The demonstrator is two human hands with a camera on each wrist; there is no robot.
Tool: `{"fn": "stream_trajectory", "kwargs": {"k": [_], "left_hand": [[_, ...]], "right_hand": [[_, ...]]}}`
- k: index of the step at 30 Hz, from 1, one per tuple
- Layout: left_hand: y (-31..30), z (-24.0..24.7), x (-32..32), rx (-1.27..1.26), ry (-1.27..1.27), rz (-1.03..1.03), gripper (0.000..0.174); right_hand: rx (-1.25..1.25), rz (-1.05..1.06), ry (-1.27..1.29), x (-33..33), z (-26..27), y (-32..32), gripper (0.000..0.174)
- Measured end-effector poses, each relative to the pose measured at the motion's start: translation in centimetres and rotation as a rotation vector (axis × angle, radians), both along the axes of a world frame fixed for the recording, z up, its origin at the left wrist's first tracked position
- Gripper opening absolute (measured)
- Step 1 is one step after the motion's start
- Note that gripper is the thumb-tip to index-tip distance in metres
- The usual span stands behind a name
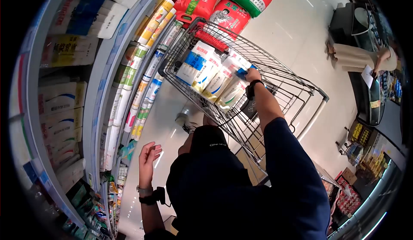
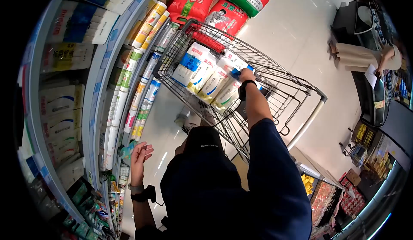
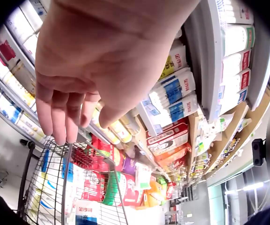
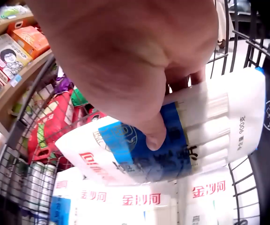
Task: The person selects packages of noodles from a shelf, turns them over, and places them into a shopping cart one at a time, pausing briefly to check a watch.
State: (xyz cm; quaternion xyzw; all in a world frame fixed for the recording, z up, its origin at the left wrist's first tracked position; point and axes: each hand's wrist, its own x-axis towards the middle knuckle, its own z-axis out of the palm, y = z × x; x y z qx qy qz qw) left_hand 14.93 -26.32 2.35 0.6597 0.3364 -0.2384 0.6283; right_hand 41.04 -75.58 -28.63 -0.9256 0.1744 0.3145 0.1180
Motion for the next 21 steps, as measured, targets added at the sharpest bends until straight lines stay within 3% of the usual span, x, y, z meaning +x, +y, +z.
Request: {"fn": "stream_trajectory", "kwargs": {"k": [5, 6, 8, 11, 12, 14, 16, 18, 19, 20, 21], "left_hand": [[-0.7, -1.3, 1.7, 0.015, 0.129, -0.066, 0.031], [-0.9, -1.5, 2.3, 0.027, 0.147, -0.080, 0.031], [-1.4, -1.6, 3.2, 0.029, 0.179, -0.098, 0.032], [-2.3, -0.8, 5.0, 0.088, 0.079, -0.137, 0.033], [-2.3, 0.1, 5.5, 0.078, 0.083, -0.141, 0.033], [-1.9, 2.3, 6.2, 0.050, -0.104, -0.135, 0.035], [-1.5, 5.9, 6.8, 0.061, -0.242, -0.125, 0.037], [-0.6, 11.5, 7.3, 0.175, -0.373, -0.233, 0.048], [0.5, 13.5, 6.2, 0.145, -0.573, -0.219, 0.050], [3.1, 15.0, 4.2, -0.055, -0.809, -0.223, 0.049], [3.9, 18.6, 5.3, -0.257, -0.969, -0.366, 0.044]], "right_hand": [[0.017, 0.159, 0.147, 4.2, -8.8, -4.1, 0.041], [-0.034, 0.145, 0.110, 4.7, -14.2, -6.0, 0.038], [-0.250, -0.132, 0.131, 6.2, -6.3, -1.4, 0.040], [-0.149, -0.302, 0.181, 4.5, -8.2, 0.1, 0.041], [-0.107, -0.381, 0.055, 3.1, -7.9, 1.3, 0.045], [-0.037, -0.385, 0.087, 1.2, -7.1, 2.6, 0.044], [0.160, -0.087, 0.202, -2.0, -14.7, 0.6, 0.043], [0.545, -0.131, 0.333, -5.2, -18.9, -0.1, 0.045], [0.645, -0.252, 0.355, -5.7, -18.0, 1.4, 0.047], [0.747, -0.369, 0.372, -6.5, -16.5, 3.6, 0.050], [0.669, -0.356, 0.324, -6.4, -13.2, 5.5, 0.047]]}}
